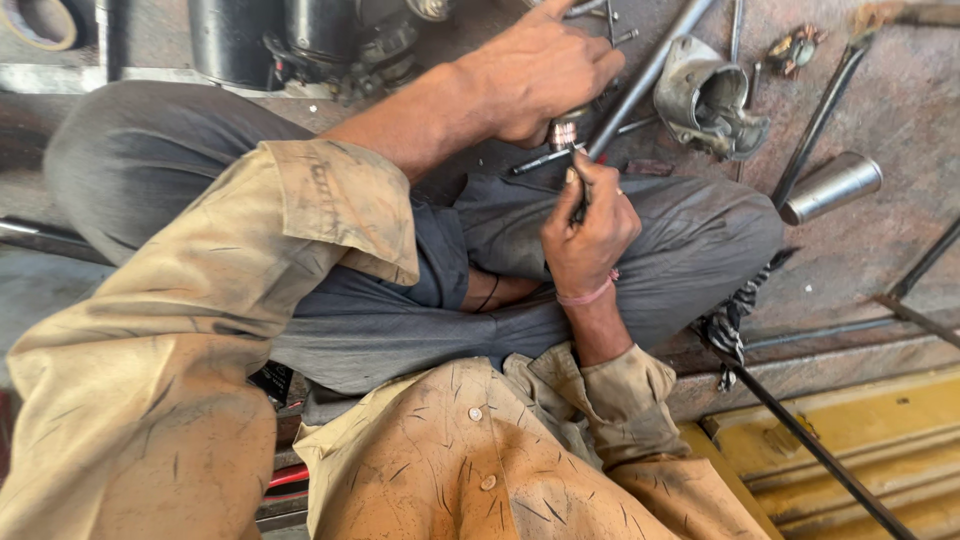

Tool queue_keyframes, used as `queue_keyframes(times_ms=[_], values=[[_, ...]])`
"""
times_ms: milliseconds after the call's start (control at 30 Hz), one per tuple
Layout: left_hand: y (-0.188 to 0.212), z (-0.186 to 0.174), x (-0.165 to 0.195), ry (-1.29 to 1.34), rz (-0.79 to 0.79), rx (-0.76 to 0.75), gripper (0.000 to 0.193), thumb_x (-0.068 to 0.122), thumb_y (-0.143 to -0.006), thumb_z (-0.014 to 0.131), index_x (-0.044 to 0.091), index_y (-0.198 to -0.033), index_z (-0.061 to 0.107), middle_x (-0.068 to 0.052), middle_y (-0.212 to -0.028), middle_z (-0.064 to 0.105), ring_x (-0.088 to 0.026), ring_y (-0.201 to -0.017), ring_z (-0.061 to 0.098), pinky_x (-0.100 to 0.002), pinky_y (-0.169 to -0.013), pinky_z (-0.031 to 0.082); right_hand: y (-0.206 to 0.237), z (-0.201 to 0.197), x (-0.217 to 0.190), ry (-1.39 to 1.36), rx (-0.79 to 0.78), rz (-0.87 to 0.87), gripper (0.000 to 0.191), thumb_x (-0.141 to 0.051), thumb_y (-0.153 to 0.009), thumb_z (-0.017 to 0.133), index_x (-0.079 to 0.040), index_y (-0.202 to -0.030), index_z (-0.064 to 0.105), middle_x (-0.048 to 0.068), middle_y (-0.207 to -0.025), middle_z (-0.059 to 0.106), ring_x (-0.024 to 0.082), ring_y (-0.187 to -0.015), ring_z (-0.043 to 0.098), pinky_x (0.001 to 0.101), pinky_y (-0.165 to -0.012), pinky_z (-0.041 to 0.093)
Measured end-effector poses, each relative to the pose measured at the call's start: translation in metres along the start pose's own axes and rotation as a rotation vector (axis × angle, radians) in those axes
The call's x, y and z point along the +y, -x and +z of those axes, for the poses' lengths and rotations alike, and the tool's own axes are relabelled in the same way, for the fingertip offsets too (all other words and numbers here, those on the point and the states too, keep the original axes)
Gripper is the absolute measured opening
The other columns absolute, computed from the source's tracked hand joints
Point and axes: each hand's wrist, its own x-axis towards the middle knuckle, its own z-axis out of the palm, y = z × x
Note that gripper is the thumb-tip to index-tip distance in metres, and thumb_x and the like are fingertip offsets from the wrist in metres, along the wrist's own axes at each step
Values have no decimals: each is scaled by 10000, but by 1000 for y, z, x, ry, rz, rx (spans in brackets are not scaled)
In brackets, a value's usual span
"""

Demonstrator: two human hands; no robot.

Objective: The person sits cross-legged on the ground repairing a starter motor. They hold the armature assembly, use a screwdriver to work on the commutator and brush area, and handle small metal components and parts laid out on the ground around them.

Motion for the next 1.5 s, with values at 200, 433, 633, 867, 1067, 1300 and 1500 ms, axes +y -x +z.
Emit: queue_keyframes(times_ms=[200,433,633,867,1067,1300,1500], values=[[-2,0,1,-27,-11,-16,512,142,-631,819,1,-1076,607,-114,-924,692,-339,-927,699,-504,-991,384,3,7,5,-174,104,7,127,28,-1062,626,59,-1184,622,195,-990,717,286,-830,756,365,-726,582],[0,2,1,-6,-41,-48,530,136,-616,826,1,-1079,606,-115,-934,698,-338,-929,700,-503,-1033,362,0,4,0,-76,47,-19,123,35,-1043,624,45,-1165,617,197,-1014,721,323,-876,746,395,-756,567],[-8,-5,3,-78,9,-30,622,122,-519,824,-4,-1090,611,-100,-881,695,-329,-948,706,-613,-1165,232,-11,4,-5,125,31,-83,147,18,-994,641,20,-1141,649,178,-960,700,361,-829,705,436,-729,538],[-24,-31,17,-26,-31,-130,512,56,-543,765,13,-1025,599,-117,-899,682,-345,-1015,689,-603,-1209,231,-19,-17,-8,85,62,-54,164,-20,-946,667,-7,-1110,672,148,-930,723,325,-790,696,429,-716,538],[-34,-41,28,14,-102,-201,448,50,-555,759,36,-968,587,-116,-882,677,-351,-995,686,-617,-1213,210,-21,-27,-9,10,101,-10,183,9,-928,668,-12,-1110,671,153,-901,710,335,-806,708,419,-746,552],[-35,-45,35,12,-110,-213,444,43,-566,760,35,-972,580,-117,-890,677,-351,-995,688,-625,-1211,214,-21,-31,-13,4,132,-10,186,12,-914,679,-20,-1097,672,144,-929,730,329,-821,717,414,-752,551],[-33,-45,34,-2,-101,-220,454,53,-559,769,38,-971,579,-117,-886,668,-350,-1004,681,-639,-1190,212,-17,-28,-12,21,123,-18,170,6,-930,686,-25,-1096,676,142,-938,736,335,-828,717,413,-747,551]])
